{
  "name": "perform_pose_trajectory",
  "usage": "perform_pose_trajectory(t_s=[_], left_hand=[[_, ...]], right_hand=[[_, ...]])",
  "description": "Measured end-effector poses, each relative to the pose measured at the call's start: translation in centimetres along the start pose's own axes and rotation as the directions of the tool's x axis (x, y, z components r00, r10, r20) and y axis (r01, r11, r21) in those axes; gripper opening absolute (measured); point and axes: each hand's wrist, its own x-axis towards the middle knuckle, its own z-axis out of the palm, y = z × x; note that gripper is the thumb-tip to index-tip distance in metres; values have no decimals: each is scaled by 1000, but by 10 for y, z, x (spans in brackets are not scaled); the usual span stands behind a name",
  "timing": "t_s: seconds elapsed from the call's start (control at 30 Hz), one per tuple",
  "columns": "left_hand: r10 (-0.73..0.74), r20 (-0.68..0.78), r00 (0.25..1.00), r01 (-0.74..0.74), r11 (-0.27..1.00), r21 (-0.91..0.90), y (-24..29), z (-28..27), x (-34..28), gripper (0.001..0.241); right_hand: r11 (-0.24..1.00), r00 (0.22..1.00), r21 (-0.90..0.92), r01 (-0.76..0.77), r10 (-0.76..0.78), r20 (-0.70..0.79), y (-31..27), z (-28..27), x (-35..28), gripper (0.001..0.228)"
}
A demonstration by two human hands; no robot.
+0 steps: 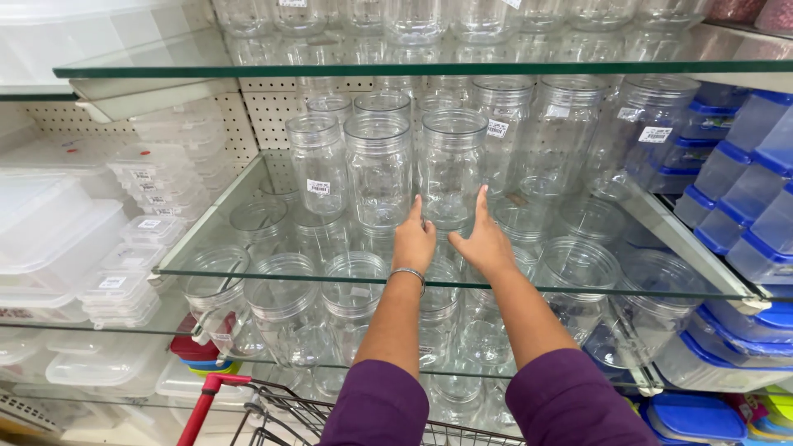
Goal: Picking up various glass jars from store shelves and placing them into a shopping cart, occasionally using a cloth to wipe or wrap them.
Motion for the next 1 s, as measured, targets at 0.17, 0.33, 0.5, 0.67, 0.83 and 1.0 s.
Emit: perform_pose_trajectory(t_s=[0.17,0.33,0.5,0.67,0.83,1.0], left_hand=[[-13,18,1000,14,999,-29,11,-8,-5,64],[-69,85,994,68,997,25,16,-15,-7,68],[-56,132,990,55,998,16,17,-17,-7,74],[-12,115,993,9,999,33,14,-14,-7,76],[5,118,993,-12,998,59,13,-12,-4,77],[10,121,993,-13,1000,23,15,-15,-6,75]], right_hand=[[998,998,30,56,-55,-43,10,5,4,122],[995,994,68,75,-69,-80,17,14,10,122],[990,990,102,94,-83,-110,21,18,12,121],[992,990,79,95,-86,-110,26,21,15,122],[980,975,86,180,-167,-147,35,25,25,122],[987,989,124,105,-91,-116,24,19,15,120]])
